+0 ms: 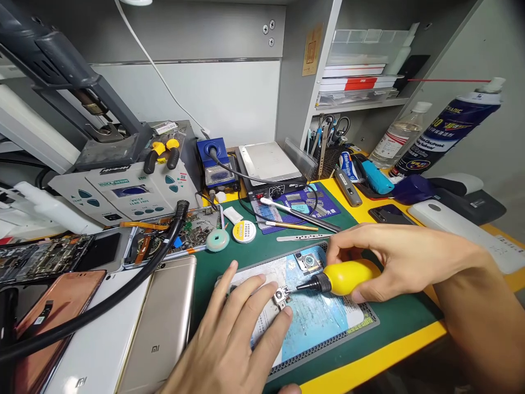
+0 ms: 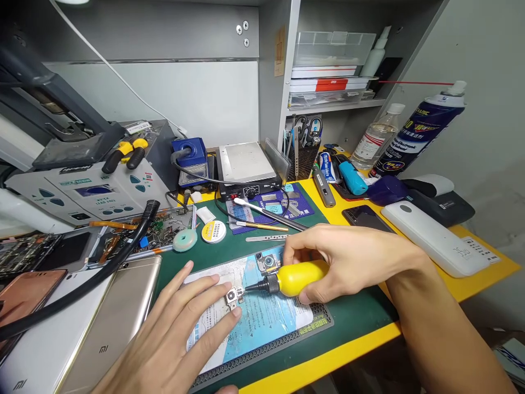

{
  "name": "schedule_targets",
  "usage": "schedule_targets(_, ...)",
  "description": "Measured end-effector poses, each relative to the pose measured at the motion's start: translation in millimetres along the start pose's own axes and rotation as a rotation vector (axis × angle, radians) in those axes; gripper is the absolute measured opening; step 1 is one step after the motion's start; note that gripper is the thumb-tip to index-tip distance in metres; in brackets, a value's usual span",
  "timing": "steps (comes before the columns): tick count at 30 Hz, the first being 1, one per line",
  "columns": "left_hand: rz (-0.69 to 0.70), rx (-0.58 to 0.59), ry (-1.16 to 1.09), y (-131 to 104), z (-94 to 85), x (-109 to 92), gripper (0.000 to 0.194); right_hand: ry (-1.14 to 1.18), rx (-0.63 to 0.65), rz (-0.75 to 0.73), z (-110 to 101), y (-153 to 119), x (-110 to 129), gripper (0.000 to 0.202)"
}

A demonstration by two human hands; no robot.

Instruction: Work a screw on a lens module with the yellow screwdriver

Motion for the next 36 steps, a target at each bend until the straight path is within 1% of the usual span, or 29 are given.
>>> schedule_targets(1, 0.008, 0.006, 0.007, 1, -1.7, 0, 0.045, 0.000, -0.001, -0.001, 0, 0, 0, 0.037)
schedule_targets(4, -0.009, 0.154, 0.009, 1, 1.5, 0, 0.051, 0.008, -0.002, 0.002, 0, 0, 1, 0.037)
schedule_targets(5, -0.025, 0.177, 0.000, 1, 2.5, 1, 0.053, 0.012, -0.004, 0.003, -1, 0, 2, 0.037)
schedule_targets(6, -0.030, 0.153, -0.010, 1, 1.9, 0, 0.052, 0.014, -0.009, 0.002, -1, 0, 2, 0.037)
schedule_targets(8, -0.024, 0.047, -0.028, 1, -1.0, -2, 0.046, 0.012, -0.016, 0.000, -2, 0, 4, 0.037)
schedule_targets(9, -0.029, 0.024, -0.033, 1, -1.1, -2, 0.044, 0.010, -0.018, -0.001, -2, 0, 4, 0.037)
schedule_targets(11, -0.045, 0.048, -0.035, 2, 0.3, -3, 0.044, 0.002, -0.020, -0.002, -2, -1, 5, 0.037)
schedule_targets(13, -0.083, 0.110, -0.025, 2, 0.5, -2, 0.046, -0.014, -0.022, -0.002, -2, -1, 4, 0.038)
schedule_targets(17, -0.020, 0.199, 0.040, 4, -3.2, -1, 0.050, -0.050, -0.027, 0.001, -1, -1, 3, 0.040)
schedule_targets(19, 0.016, 0.224, 0.060, 5, -4.3, -1, 0.052, -0.053, -0.037, 0.005, -1, -1, 2, 0.041)
schedule_targets(25, 0.029, 0.182, 0.066, 8, -7.8, 0, 0.050, -0.063, -0.047, 0.006, -1, -2, 3, 0.040)
schedule_targets(28, 0.031, 0.188, 0.063, 7, -3.1, 0, 0.051, -0.068, -0.044, 0.006, -1, -2, 2, 0.041)
schedule_targets(33, 0.015, -0.009, 0.030, 0, 2.8, 1, 0.046, -0.065, -0.042, 0.009, -2, -1, 3, 0.041)
schedule_targets(36, 0.012, -0.007, 0.029, -1, 7.0, 2, 0.046, -0.059, -0.046, 0.004, -2, -1, 4, 0.040)
Point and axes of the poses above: each hand's wrist, its own y-axis towards the middle knuckle, its own z-axis out of the palm, x = y × z, the point moved 5 cm from there along y, towards the middle knuckle, and after that the axes turned 12 degrees about -y, right-handed, at the moved point
